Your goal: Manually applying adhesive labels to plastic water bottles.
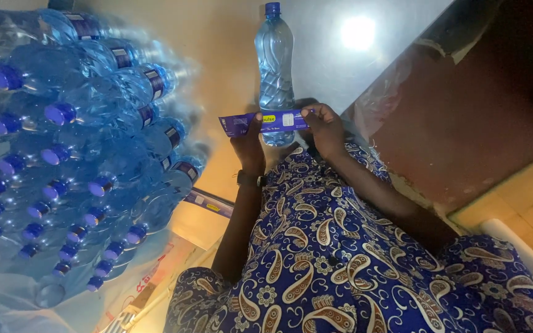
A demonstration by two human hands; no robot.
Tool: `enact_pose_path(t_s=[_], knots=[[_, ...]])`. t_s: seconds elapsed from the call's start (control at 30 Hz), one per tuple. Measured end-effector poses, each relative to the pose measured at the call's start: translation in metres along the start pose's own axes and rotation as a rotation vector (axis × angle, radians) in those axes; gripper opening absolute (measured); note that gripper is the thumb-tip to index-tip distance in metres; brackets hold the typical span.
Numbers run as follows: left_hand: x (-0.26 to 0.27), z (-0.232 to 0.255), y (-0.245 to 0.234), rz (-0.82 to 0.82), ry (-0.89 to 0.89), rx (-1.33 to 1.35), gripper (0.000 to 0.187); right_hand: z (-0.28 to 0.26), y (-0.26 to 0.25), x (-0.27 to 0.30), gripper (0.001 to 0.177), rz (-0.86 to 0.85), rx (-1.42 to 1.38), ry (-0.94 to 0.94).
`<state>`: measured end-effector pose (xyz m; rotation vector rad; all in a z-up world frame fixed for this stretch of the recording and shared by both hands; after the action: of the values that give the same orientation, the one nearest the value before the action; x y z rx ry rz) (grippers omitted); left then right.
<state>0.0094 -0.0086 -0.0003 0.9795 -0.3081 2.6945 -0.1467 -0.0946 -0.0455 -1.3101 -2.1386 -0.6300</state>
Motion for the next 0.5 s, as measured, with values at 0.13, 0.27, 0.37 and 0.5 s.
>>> enact_pose_path(t_s=[0.13, 0.27, 0.37, 0.5], knots=[[0.003, 0.005, 0.002, 0.019, -0.022, -0.016, 0.031, 0.002, 0.001, 0.000, 0.020, 0.004, -0.032, 0.004], [0.000, -0.010, -0.004, 0.029, -0.017, -0.036, 0.026, -0.008, 0.005, 0.004, 0.021, -0.002, -0.010, -0.012], [-0.009, -0.023, -0.008, 0.037, -0.037, -0.053, 0.026, 0.001, 0.008, -0.001, 0.022, 0.006, -0.038, -0.017], [-0.012, -0.028, -0.005, 0.000, -0.022, -0.013, 0.027, 0.008, 0.016, -0.007, 0.017, 0.005, 0.075, -0.108]])
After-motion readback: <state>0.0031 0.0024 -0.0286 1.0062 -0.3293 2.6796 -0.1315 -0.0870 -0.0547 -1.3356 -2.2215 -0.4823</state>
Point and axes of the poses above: each hand's wrist, its own x-axis away from the middle knuckle, its own y-axis out of the palm, z = x × y, the point moved 1 cm from there along -x, towards the middle knuckle, and after that the axes turned 2 degrees about x, right-handed, at the moved point
